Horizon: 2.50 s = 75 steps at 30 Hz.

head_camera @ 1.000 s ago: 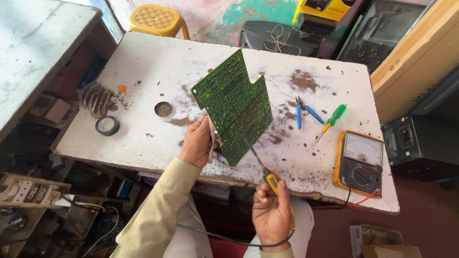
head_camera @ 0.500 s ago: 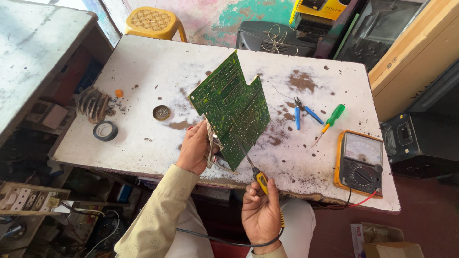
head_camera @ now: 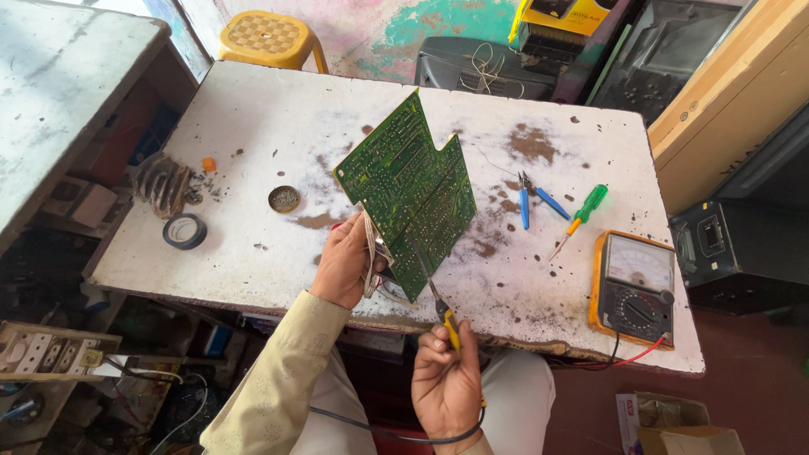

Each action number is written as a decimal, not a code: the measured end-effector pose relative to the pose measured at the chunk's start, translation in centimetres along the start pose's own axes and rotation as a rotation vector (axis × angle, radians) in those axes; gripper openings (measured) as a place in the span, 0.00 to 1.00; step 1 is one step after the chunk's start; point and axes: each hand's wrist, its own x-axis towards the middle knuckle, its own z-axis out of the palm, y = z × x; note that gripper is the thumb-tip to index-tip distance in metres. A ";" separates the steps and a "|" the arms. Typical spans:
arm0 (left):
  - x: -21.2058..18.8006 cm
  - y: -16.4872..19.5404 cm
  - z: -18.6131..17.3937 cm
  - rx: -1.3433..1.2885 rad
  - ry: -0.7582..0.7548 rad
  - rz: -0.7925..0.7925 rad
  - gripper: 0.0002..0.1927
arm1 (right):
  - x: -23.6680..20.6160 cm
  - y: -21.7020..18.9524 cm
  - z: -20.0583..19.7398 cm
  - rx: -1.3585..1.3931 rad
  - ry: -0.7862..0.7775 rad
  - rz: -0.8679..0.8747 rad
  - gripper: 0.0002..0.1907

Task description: The person solders multiple points on a green circuit board using a soldering iron and solder wire. They then test a small black component with a multimeter and use a knife to scrape its leads.

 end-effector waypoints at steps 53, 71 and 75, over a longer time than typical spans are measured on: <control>0.5 1.4 -1.5 -0.121 -0.131 -0.128 0.10 | -0.3 0.5 -0.8 -0.367 0.002 -0.241 0.17; 0.5 1.3 -2.2 -0.098 -0.062 -0.160 0.03 | -1.4 -1.1 -0.5 -0.690 -0.015 -0.489 0.15; 1.1 0.9 -3.1 -0.070 -0.054 -0.142 0.05 | -2.6 -4.8 -2.6 -0.556 -0.059 -0.427 0.17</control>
